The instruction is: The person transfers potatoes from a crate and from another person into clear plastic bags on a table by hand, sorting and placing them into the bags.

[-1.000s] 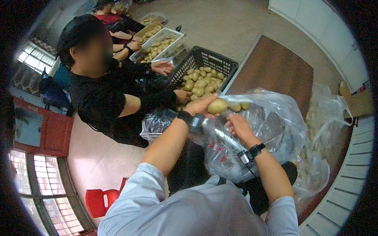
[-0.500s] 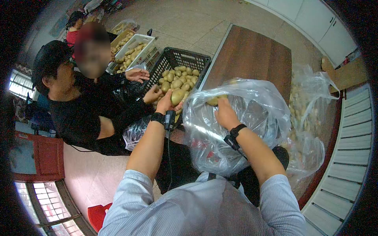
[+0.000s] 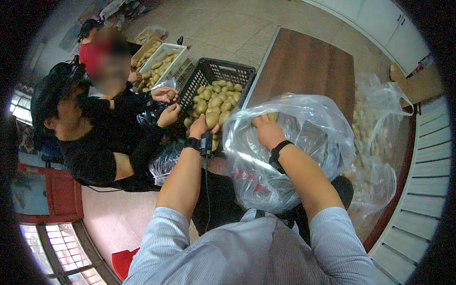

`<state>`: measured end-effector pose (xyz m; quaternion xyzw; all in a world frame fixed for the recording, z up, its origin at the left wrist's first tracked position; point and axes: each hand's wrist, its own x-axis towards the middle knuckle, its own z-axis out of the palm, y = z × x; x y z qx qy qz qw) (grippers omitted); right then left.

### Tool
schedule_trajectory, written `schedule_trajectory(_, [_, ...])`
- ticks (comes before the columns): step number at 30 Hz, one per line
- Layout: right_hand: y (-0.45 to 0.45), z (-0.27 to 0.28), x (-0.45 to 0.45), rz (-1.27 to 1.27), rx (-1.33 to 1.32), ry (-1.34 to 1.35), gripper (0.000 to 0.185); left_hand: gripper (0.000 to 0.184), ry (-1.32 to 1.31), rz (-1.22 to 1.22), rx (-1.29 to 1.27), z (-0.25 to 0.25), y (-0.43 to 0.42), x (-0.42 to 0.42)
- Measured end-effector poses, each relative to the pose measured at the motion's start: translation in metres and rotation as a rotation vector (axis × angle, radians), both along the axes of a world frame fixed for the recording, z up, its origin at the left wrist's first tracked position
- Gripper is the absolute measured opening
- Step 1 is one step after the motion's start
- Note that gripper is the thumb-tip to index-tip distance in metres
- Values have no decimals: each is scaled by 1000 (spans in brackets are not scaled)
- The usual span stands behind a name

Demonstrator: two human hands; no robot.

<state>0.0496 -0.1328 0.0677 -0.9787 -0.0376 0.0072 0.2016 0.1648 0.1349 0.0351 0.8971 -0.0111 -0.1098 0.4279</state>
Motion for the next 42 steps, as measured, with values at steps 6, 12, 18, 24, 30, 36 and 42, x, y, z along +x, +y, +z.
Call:
schedule_trajectory(6, [2,4,1,-61,-12,101,30,58,-324,-223,471,1,7,-8])
schedule_trajectory(12, [-1,-10,-10,-17,-38,-158,23,59,-223,-200,552,-7,13,-1])
schedule_trajectory(18, [-6,-13,-29,-47,-31,-106,25,56,-284,-269,576,-59,37,21])
schedule_trajectory(24, [-14,-21,-48,-110,-24,-36,27,53,-122,-353,708,-25,34,17])
schedule_trajectory(30, [-12,-22,-55,-113,-41,-47,44,34,-61,-312,754,-27,23,20])
schedule_trajectory(36, [-11,-29,-62,-89,-61,-74,20,12,249,57,-295,14,-8,-5])
schedule_trajectory(42, [-10,-27,-71,-57,38,-145,22,15,441,112,-771,-37,-8,10])
